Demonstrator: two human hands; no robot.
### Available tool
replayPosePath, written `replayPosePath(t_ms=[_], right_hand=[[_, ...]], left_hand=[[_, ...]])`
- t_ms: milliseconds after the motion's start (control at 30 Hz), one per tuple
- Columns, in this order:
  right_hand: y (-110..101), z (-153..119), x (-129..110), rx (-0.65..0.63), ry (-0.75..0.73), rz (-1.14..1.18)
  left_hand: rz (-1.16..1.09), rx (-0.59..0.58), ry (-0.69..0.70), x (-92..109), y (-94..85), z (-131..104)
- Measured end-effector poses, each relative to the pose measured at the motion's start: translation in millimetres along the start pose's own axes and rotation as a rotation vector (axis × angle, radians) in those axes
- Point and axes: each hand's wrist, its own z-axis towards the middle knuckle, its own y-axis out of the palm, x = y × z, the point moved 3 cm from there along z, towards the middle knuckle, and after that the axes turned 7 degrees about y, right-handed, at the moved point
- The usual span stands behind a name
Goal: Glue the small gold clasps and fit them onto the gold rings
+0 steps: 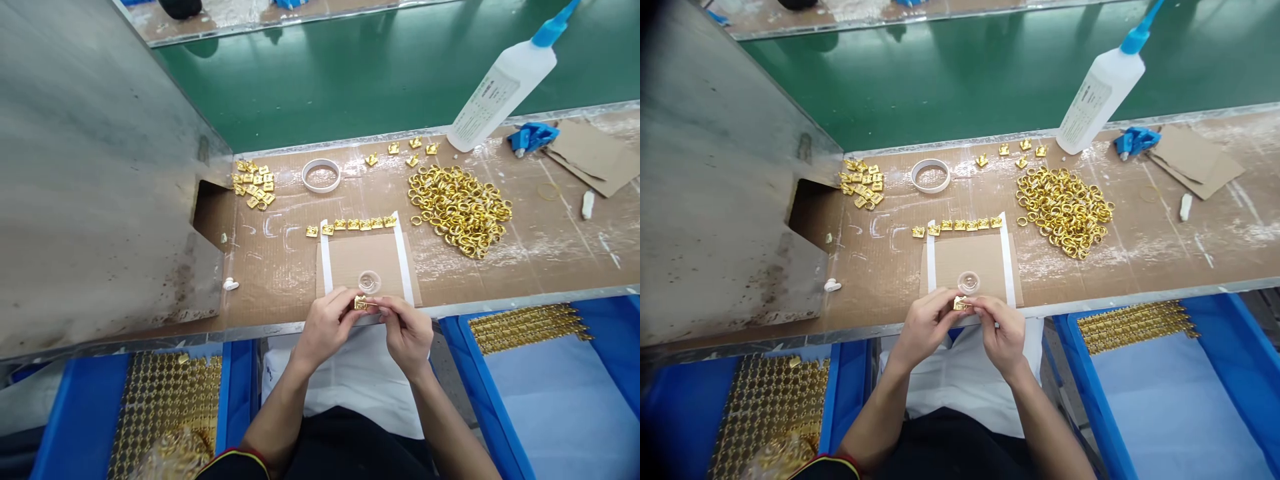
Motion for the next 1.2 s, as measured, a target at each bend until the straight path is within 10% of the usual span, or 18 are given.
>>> replayPosePath(t_ms=[400,900,1200], right_hand=[[-17.6,22.4,-4.2,0.201,0.028,-0.026],[-7.5,48.3,-7.4,-0.167,-0.111,-0.354],[-9.2,42.2,-1.2,0.022,0.071,-0.148]], left_hand=[[-0.087,0.049,-0.053,-1.7,-4.5,-1.5],[-0.108,0.026,-0.038,-1.5,-5.5,-1.3],[-0.074,0.006,-0.075,0.6,-3.5,1.4]])
